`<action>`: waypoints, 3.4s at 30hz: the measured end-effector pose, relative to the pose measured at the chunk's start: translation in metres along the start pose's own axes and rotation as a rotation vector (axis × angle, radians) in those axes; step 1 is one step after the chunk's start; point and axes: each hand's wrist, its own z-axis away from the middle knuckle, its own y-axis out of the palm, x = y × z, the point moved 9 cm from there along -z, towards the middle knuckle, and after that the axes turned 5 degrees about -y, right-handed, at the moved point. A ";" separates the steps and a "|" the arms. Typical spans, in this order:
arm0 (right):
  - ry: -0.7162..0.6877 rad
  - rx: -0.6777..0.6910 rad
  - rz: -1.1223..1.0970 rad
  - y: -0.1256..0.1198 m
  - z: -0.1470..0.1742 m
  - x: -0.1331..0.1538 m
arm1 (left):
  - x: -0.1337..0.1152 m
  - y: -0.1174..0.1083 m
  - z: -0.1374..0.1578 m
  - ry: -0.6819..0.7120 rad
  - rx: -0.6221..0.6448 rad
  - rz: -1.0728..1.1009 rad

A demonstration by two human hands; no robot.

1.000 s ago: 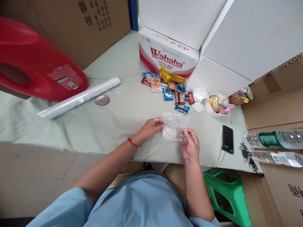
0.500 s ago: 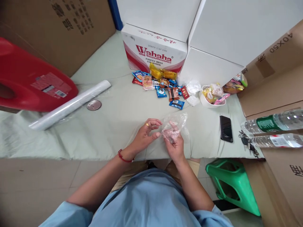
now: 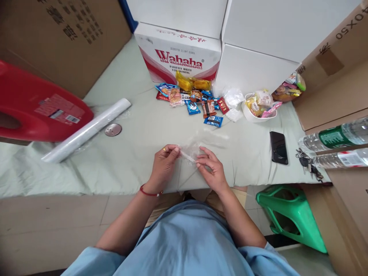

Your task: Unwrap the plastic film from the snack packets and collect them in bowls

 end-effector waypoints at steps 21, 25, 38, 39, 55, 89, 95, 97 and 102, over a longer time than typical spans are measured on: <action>0.280 -0.100 -0.053 -0.003 -0.037 -0.045 | 0.006 -0.006 0.034 -0.131 0.003 -0.054; 0.174 -0.050 0.123 0.006 -0.028 -0.039 | -0.006 -0.031 0.046 -0.176 -0.020 -0.164; 0.101 -0.134 0.244 -0.019 -0.012 -0.017 | -0.011 -0.034 0.007 -0.023 -0.236 -0.441; 0.139 -0.162 0.263 -0.033 -0.005 -0.022 | -0.015 -0.041 0.010 0.015 -0.291 -0.494; -0.425 0.022 0.721 -0.019 -0.008 0.069 | -0.015 0.047 0.034 0.529 0.322 -1.570; -0.077 -0.087 0.437 -0.029 -0.020 -0.043 | -0.085 -0.078 0.039 -0.244 -0.150 -0.252; -0.099 -0.053 0.483 -0.024 -0.019 -0.039 | -0.087 0.038 0.003 -0.044 0.149 -0.403; -0.094 -0.040 0.478 -0.022 -0.018 -0.039 | -0.072 0.064 -0.008 0.131 0.196 -0.746; -0.089 -0.071 0.447 -0.024 -0.018 -0.039 | -0.012 0.055 -0.013 0.352 0.438 -1.372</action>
